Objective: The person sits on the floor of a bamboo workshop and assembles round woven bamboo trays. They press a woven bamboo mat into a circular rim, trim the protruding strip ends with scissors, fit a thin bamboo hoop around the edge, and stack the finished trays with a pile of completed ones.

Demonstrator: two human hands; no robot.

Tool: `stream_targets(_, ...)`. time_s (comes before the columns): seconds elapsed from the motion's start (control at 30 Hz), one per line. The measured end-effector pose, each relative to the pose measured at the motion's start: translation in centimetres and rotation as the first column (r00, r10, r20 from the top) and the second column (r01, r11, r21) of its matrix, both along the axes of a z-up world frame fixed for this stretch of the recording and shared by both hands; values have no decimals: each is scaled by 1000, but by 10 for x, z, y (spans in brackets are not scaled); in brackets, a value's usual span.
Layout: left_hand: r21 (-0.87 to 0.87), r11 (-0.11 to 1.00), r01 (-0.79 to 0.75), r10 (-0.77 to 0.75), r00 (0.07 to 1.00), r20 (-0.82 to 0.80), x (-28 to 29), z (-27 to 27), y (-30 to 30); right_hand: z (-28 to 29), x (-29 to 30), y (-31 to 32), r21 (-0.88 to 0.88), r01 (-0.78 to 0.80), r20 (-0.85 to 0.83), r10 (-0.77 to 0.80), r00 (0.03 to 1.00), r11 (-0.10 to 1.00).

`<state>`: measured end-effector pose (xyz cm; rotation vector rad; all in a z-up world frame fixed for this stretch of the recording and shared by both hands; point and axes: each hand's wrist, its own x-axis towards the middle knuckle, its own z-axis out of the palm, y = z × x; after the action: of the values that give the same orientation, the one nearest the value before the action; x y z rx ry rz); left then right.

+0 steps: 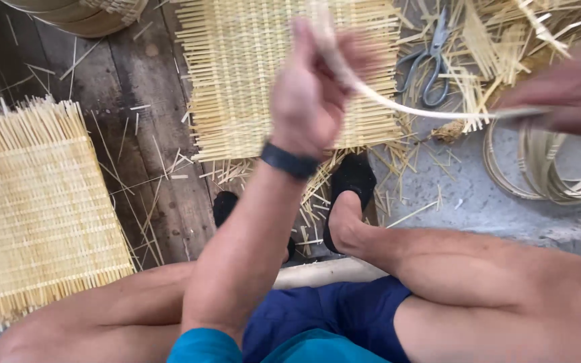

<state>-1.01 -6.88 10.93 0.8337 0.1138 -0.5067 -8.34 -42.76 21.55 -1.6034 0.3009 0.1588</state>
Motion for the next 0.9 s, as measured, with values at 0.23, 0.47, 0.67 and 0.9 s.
stream_targets(0.23, -45, 950, -309, 309, 951, -23, 23, 19, 96, -26, 97, 58, 20, -172, 53, 171, 984, 985)
stream_targets(0.47, -74, 953, -292, 270, 937, -221, 19, -37, 129, -45, 101, 103, 58, -24, -129, 31, 991, 998)
stream_targets(0.67, -76, 986, -150, 121, 948, -296, 23, -46, 137, -60, 110, 108, 31, 123, -168, -116, 979, 992)
stream_targets(0.9, -194, 894, -404, 320, 878, -355, -2, -46, 107, -51, 100, 130, 210, 219, -163, -187, 969, 953)
